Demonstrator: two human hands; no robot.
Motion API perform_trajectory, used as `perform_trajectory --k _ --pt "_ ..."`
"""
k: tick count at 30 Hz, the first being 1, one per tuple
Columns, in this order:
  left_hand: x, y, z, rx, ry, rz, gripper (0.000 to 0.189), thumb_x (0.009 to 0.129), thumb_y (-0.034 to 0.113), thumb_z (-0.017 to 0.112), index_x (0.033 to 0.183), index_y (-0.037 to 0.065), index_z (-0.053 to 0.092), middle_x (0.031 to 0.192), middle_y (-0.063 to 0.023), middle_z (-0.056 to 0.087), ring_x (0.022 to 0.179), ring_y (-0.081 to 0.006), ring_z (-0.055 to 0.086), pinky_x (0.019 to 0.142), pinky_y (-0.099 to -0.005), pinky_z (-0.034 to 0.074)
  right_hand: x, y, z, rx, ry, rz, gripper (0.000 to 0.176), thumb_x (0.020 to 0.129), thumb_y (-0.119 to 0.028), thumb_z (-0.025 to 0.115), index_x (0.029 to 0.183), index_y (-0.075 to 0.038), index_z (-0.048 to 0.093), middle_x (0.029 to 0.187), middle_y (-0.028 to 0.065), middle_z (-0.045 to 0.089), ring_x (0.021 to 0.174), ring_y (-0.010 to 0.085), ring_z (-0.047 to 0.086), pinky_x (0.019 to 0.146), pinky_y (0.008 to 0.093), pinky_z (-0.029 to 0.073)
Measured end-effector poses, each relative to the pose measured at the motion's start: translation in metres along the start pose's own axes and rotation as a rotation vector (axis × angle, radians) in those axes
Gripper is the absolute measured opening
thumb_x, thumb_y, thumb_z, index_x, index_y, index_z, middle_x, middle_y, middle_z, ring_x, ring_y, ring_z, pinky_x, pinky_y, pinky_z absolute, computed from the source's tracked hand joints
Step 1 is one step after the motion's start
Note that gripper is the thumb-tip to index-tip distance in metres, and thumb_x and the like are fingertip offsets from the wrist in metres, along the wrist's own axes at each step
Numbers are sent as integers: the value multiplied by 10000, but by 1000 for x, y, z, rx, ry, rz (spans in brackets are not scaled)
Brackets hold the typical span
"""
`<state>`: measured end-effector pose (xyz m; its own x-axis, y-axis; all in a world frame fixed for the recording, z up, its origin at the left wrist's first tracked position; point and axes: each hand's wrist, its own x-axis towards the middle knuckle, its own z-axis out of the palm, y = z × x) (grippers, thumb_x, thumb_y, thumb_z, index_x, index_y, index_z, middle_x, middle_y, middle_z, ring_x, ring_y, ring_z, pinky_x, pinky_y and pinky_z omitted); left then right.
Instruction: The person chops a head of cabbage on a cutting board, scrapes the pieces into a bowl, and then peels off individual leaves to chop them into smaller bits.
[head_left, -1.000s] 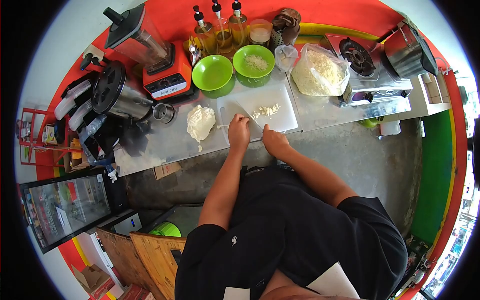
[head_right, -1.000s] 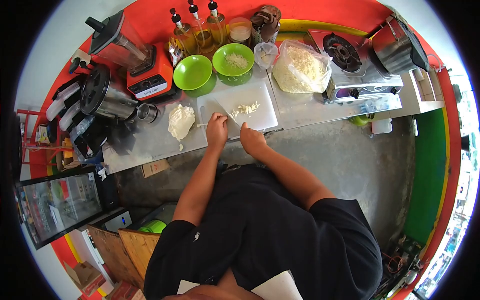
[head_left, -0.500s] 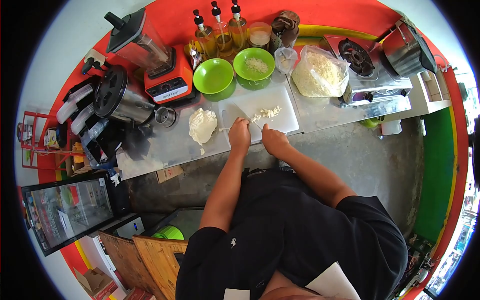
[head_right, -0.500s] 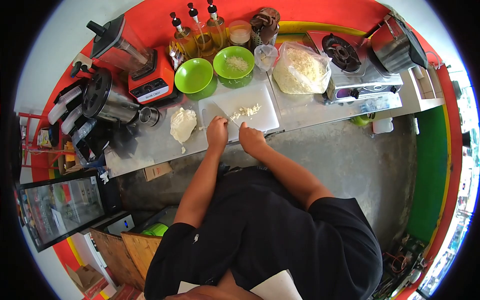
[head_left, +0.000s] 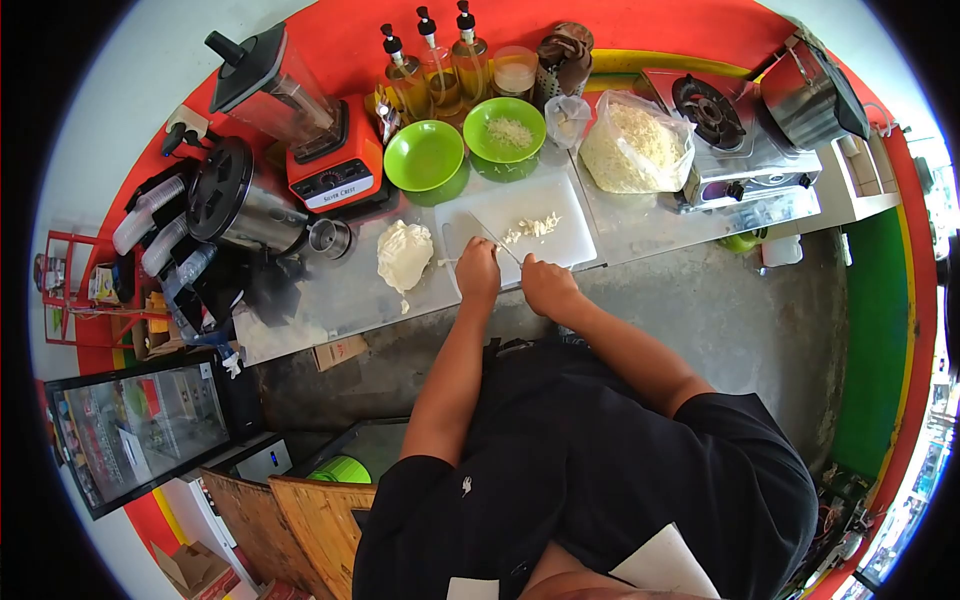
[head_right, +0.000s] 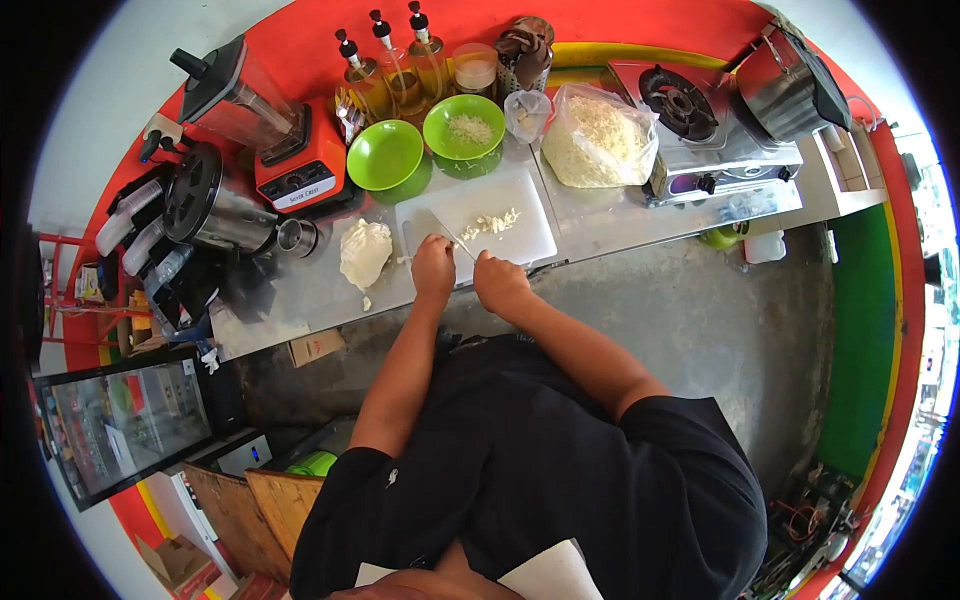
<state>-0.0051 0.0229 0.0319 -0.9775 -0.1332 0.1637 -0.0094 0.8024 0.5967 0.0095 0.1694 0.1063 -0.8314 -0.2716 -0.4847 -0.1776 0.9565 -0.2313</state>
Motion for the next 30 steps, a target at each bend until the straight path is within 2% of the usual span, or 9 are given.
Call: perform_trajectory --k 2,6,9,14,16,21,23,27,30 --pt "0 0 -1 20 -73 -14 106 880 77 622 889 46 724 1045 -88 683 950 -317 675 804 -424 548 6 5 20 48 0 23 243 937 -117 605 1102 12 481 992 230 724 969 361 730 819 447 585" --pt "-1 1 -1 1 -31 -6 100 883 75 623 895 41 715 1038 -90 681 945 -318 674 799 -423 548 11 11 19 33 13 -8 242 922 -100 614 1097 18 495 994 237 722 975 362 728 820 445 584" --pt "-4 1 -5 27 -65 -27 103 888 80 618 901 38 711 1031 -90 679 936 -320 672 797 -426 547 2 2 -10 -6 -1 -11 255 918 -100 617 1099 14 478 979 238 724 958 360 732 819 446 584" --pt "-5 -1 0 -29 11 1 83 880 73 627 885 36 701 1014 -88 675 905 -322 671 785 -425 547 10 11 28 25 24 14 282 884 -91 657 1092 12 497 966 228 725 944 351 736 806 435 587" --pt "-6 0 -1 -24 5 3 85 882 73 625 887 36 702 1014 -88 675 903 -322 672 785 -423 548 9 10 21 64 25 42 290 867 -86 672 1085 13 509 962 224 725 942 346 737 799 431 589" --pt "-7 0 -1 -29 17 -6 67 854 49 641 863 23 703 977 -107 685 880 -348 667 772 -432 539 -1 3 -5 -59 32 -46 260 899 -106 641 1080 10 494 937 220 732 902 341 746 775 424 595" --pt "-7 -4 2 6 -7 11 91 885 75 619 888 41 703 1019 -75 675 895 -317 674 784 -421 549 1 2 10 -41 31 -32 261 903 -110 638 1083 16 498 939 220 732 909 342 745 777 423 595" --pt "-7 -1 1 -29 55 46 81 880 68 623 881 41 699 1013 -70 674 887 -316 674 781 -418 549 6 6 19 82 45 -2 268 890 -99 646 1078 34 507 945 224 730 927 344 742 788 418 595" --pt "-7 1 -2 -27 19 24 71 852 57 640 858 9 692 984 -118 685 877 -352 662 769 -437 533 3 1 -1 -20 13 -27 259 897 -87 632 1080 28 490 946 227 731 921 348 742 788 420 595"
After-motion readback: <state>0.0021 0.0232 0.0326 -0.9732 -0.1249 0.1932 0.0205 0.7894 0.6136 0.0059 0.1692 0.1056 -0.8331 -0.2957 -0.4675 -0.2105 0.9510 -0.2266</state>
